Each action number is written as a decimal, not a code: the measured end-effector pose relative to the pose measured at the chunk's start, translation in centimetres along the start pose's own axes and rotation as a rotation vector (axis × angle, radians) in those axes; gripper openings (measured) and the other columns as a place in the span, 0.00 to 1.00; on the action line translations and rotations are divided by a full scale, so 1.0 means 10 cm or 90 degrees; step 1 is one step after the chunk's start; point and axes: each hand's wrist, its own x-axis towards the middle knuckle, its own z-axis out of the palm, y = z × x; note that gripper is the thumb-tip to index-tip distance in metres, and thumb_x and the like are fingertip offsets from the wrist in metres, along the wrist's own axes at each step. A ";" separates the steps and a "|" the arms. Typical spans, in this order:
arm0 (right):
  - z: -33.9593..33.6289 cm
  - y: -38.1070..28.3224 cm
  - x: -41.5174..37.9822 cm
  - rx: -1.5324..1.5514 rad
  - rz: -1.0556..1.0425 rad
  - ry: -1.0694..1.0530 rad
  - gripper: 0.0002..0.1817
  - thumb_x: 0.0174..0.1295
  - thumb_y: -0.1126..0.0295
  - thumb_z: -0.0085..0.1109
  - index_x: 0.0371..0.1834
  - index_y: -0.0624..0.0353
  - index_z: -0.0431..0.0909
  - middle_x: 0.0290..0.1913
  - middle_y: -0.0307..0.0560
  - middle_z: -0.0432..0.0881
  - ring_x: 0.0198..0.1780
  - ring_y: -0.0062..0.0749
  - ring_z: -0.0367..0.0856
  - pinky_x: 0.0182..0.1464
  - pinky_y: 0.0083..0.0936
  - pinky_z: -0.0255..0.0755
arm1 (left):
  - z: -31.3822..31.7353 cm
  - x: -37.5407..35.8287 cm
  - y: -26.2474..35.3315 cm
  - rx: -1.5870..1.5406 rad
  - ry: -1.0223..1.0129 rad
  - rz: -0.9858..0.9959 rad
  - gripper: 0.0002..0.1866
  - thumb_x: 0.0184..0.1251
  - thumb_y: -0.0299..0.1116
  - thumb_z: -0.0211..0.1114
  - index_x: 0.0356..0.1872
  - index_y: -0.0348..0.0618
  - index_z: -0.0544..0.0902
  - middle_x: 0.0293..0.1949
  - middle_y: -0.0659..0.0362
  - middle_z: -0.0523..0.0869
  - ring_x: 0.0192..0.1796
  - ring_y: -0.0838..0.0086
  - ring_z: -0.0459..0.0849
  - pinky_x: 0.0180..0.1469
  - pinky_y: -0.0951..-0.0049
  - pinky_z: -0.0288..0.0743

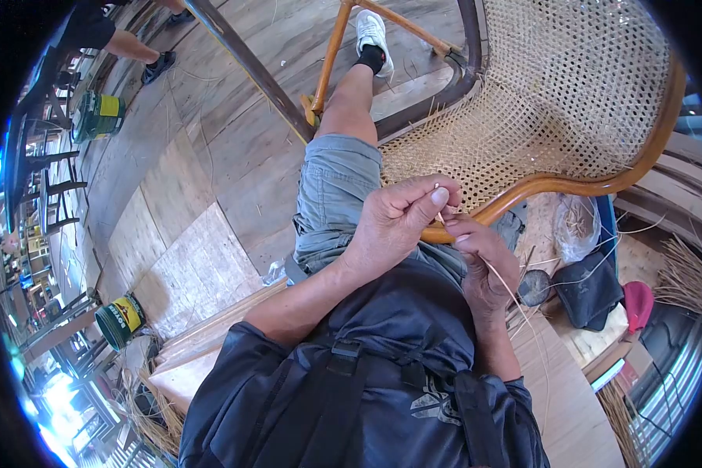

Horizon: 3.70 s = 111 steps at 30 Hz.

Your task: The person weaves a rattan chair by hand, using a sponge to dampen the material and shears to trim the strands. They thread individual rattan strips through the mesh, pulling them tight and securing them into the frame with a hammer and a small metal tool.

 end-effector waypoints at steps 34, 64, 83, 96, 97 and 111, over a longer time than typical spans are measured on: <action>-0.05 0.04 -0.01 -0.126 -0.079 0.065 0.14 0.47 0.81 0.67 0.39 0.56 0.81 0.45 0.43 0.78 0.47 0.36 0.78 0.50 0.27 0.73 | 0.17 -0.02 0.02 0.089 -0.047 0.046 0.11 0.70 0.27 0.54 0.45 0.31 0.80 0.35 0.57 0.84 0.39 0.80 0.80 0.42 0.79 0.75; 0.05 0.23 -0.08 -0.036 -0.019 0.123 0.14 0.47 0.85 0.65 0.36 0.58 0.80 0.39 0.43 0.76 0.37 0.27 0.75 0.39 0.19 0.71 | 0.25 0.02 -0.07 -0.166 0.020 -0.086 0.05 0.68 0.25 0.58 0.38 0.35 0.80 0.32 0.65 0.81 0.35 0.87 0.76 0.38 0.84 0.73; -1.40 0.26 -0.13 0.615 0.188 0.506 0.10 0.67 0.63 0.53 0.38 0.59 0.75 0.32 0.40 0.78 0.32 0.26 0.76 0.31 0.23 0.71 | -1.23 0.16 1.30 -0.776 -0.149 0.226 0.04 0.63 0.26 0.52 0.30 0.45 0.75 0.29 0.63 0.76 0.41 0.74 0.74 0.65 0.55 0.56; -2.51 1.12 -0.51 0.542 0.327 0.639 0.05 0.64 0.72 0.54 0.37 0.62 0.73 0.31 0.42 0.77 0.31 0.27 0.74 0.33 0.22 0.70 | -4.82 -0.65 3.47 -0.020 0.329 0.432 0.08 0.65 0.27 0.46 0.34 0.34 0.73 0.35 0.53 0.74 0.40 0.65 0.73 0.45 0.62 0.65; -2.44 1.24 -0.54 0.558 0.351 0.621 0.05 0.62 0.72 0.56 0.36 0.62 0.74 0.31 0.42 0.77 0.30 0.27 0.75 0.31 0.22 0.70 | -4.93 -0.76 3.52 0.020 0.388 0.425 0.09 0.65 0.28 0.46 0.34 0.34 0.73 0.34 0.53 0.75 0.38 0.66 0.73 0.43 0.63 0.65; -2.41 1.12 -0.45 0.283 0.227 0.525 0.22 0.64 0.63 0.56 0.58 0.64 0.69 0.50 0.55 0.78 0.48 0.36 0.76 0.51 0.34 0.71 | -4.37 -2.05 4.36 0.103 0.849 0.569 0.17 0.66 0.41 0.46 0.32 0.39 0.78 0.22 0.61 0.75 0.21 0.75 0.71 0.20 0.78 0.63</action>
